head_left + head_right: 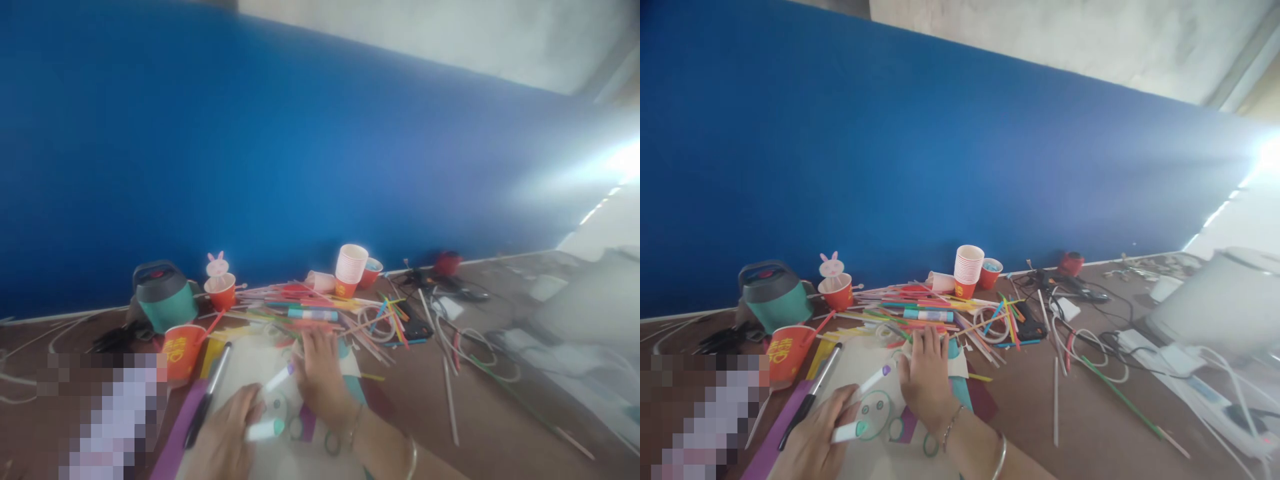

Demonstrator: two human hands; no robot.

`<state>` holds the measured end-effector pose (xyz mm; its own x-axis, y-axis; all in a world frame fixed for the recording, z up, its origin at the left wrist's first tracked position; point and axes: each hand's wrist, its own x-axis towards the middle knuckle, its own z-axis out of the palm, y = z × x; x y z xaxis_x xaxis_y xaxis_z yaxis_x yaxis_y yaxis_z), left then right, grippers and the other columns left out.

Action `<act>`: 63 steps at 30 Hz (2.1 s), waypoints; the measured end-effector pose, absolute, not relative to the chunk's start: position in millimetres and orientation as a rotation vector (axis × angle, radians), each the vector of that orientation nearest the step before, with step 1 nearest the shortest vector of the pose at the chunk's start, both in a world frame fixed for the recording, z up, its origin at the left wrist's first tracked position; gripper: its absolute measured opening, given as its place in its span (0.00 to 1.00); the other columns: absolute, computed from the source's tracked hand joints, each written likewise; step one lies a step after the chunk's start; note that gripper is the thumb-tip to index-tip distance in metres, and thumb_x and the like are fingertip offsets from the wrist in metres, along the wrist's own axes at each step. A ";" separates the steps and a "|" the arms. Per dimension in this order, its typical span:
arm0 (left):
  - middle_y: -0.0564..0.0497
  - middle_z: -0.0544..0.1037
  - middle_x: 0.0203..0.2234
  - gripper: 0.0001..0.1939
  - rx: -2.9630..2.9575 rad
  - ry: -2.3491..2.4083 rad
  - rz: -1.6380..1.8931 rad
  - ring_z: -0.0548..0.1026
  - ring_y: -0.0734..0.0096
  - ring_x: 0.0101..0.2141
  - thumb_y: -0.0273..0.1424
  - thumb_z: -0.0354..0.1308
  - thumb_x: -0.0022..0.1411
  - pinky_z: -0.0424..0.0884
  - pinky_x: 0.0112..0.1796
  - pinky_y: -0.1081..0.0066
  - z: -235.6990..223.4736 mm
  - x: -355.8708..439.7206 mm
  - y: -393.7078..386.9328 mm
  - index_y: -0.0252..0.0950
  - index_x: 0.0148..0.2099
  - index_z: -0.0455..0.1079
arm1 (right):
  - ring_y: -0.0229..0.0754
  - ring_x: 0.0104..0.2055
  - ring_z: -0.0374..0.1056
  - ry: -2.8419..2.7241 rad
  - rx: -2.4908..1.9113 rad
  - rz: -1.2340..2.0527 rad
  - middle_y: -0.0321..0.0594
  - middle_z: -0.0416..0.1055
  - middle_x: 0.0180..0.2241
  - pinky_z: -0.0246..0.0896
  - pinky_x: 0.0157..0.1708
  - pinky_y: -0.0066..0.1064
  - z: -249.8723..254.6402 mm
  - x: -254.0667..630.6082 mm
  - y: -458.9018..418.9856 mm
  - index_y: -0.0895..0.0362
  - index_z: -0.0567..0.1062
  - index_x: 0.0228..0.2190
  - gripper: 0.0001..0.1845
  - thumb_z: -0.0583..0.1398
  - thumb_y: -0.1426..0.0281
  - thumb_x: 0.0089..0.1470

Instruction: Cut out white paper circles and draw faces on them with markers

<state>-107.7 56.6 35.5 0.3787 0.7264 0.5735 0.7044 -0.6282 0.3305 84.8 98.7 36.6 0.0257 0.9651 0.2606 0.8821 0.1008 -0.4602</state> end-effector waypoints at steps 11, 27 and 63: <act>0.46 0.77 0.34 0.12 2.564 1.222 1.088 0.78 0.69 0.34 0.26 0.43 0.66 0.73 0.35 0.76 24.1 -105.9 59.8 0.37 0.50 0.61 | 0.49 0.62 0.51 -2.067 -1.613 0.265 0.46 0.62 0.58 0.37 0.62 0.51 29.9 84.7 96.6 0.58 0.66 0.54 0.22 0.50 0.73 0.58; 0.48 0.78 0.31 0.17 2.449 1.178 0.877 0.78 0.66 0.30 0.21 0.42 0.58 0.72 0.30 0.73 31.1 -99.9 54.7 0.37 0.48 0.63 | 0.49 0.59 0.56 -1.984 -1.731 0.184 0.46 0.67 0.53 0.36 0.61 0.50 34.5 88.7 98.3 0.57 0.69 0.51 0.22 0.51 0.77 0.54; 0.49 0.79 0.32 0.18 2.587 1.500 0.683 0.78 0.67 0.30 0.18 0.40 0.59 0.70 0.29 0.72 29.2 -100.2 51.4 0.38 0.47 0.61 | 0.66 0.60 0.51 -2.322 -1.949 0.278 0.55 0.58 0.59 0.51 0.52 0.60 48.4 82.0 85.5 0.58 0.67 0.54 0.26 0.56 0.71 0.51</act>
<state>-100.2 51.4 29.2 0.4234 0.8402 0.3388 0.8073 -0.5197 0.2798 82.0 85.5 48.4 -0.1773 0.9832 -0.0421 0.9654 0.1655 -0.2014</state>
